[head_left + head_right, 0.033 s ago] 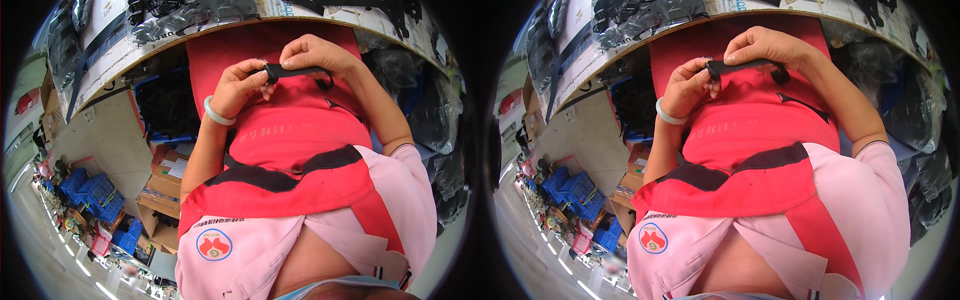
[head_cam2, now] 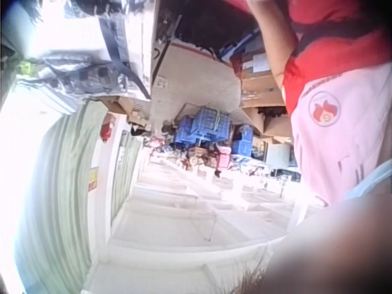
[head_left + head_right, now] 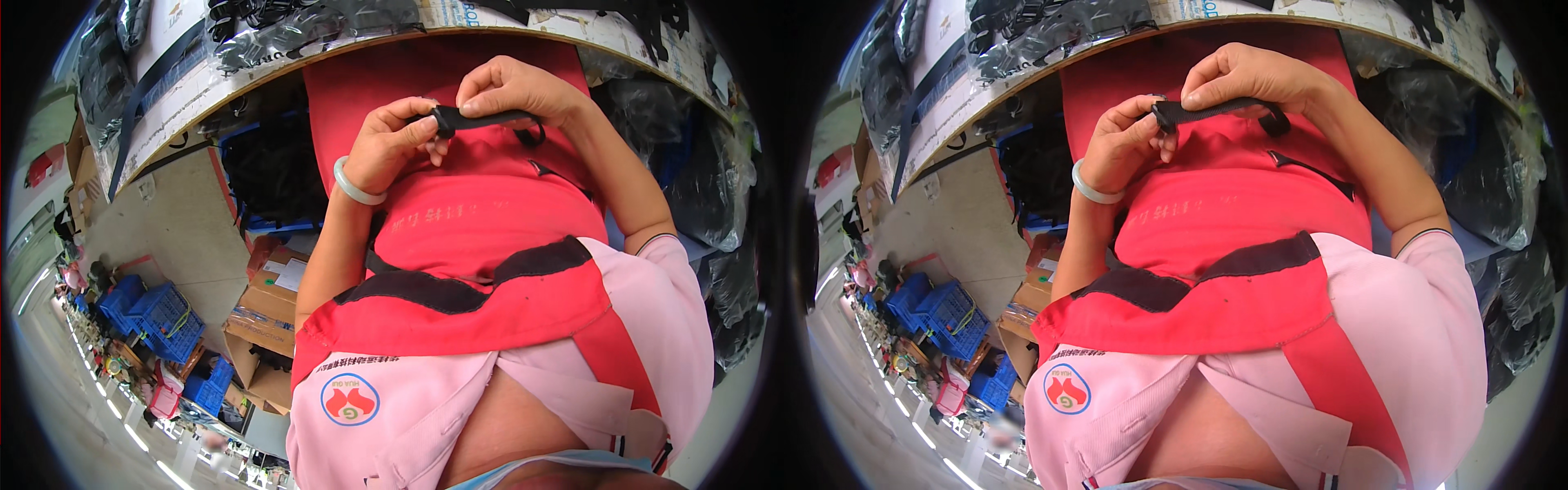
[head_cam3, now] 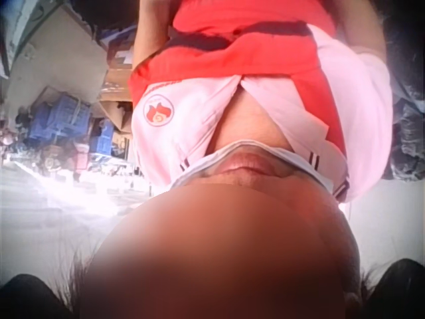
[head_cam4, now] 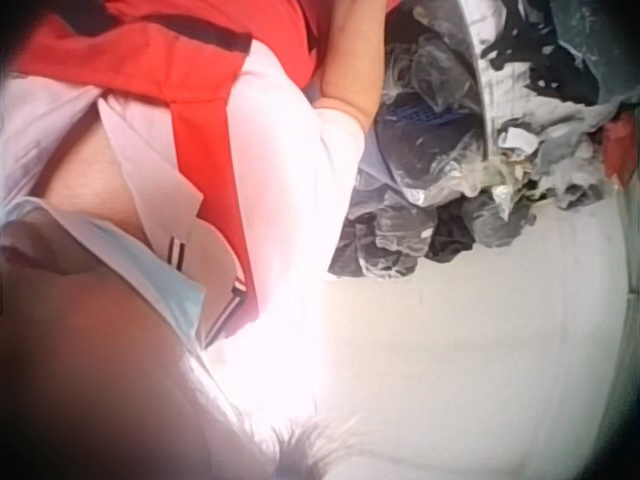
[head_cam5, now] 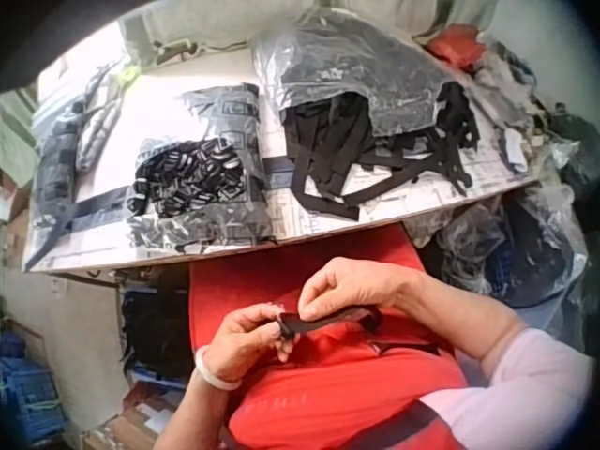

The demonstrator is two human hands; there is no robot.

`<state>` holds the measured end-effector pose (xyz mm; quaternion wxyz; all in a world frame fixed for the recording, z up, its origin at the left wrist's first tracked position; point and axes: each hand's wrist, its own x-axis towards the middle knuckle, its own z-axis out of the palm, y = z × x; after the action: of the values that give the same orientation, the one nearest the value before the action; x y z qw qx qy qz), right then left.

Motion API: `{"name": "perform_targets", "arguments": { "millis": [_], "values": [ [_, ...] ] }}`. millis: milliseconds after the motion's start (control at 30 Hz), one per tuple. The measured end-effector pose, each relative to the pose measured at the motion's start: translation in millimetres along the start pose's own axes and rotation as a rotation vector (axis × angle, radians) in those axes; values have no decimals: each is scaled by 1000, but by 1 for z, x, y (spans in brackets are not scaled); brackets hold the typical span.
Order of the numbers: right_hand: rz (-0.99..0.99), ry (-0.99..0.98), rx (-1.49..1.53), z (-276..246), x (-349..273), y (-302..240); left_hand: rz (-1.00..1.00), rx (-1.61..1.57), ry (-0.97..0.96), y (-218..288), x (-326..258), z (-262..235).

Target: Assembling black plastic buckles onto nylon straps at a factory assembly table.

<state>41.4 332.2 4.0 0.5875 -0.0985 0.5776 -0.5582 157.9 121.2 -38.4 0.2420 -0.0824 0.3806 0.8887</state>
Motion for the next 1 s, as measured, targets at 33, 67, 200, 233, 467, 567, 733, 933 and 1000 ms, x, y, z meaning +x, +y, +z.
{"name": "perform_targets", "arguments": {
  "millis": [33, 67, 200, 233, 467, 567, 733, 933, 1000],
  "values": [
    [-4, -42, -74, 1, 0, -3, -20, -41, -20, 0, -1, 1],
    [-4, -41, -71, 2, 0, -7, -22, -41, -21, -1, -1, 1],
    [-29, -104, -162, 4, 8, -8, -45, -245, -177, -5, -1, -7],
    [-69, -103, -184, 4, 11, -6, -61, -338, -254, -5, 0, -10],
    [-109, -159, -146, 7, 16, -5, -118, -262, -263, -7, 1, -18],
    [-174, -155, -136, 13, 20, -5, -122, -260, -250, -13, 4, -22],
    [-330, 72, 29, 24, 31, 11, -65, -208, 98, -17, 8, -20],
    [-334, 124, -230, 9, 38, 16, -32, -572, 151, -22, 3, -6],
    [-369, 135, -335, 10, 38, 16, 42, -424, 264, -21, 3, 0]
  ]
}}
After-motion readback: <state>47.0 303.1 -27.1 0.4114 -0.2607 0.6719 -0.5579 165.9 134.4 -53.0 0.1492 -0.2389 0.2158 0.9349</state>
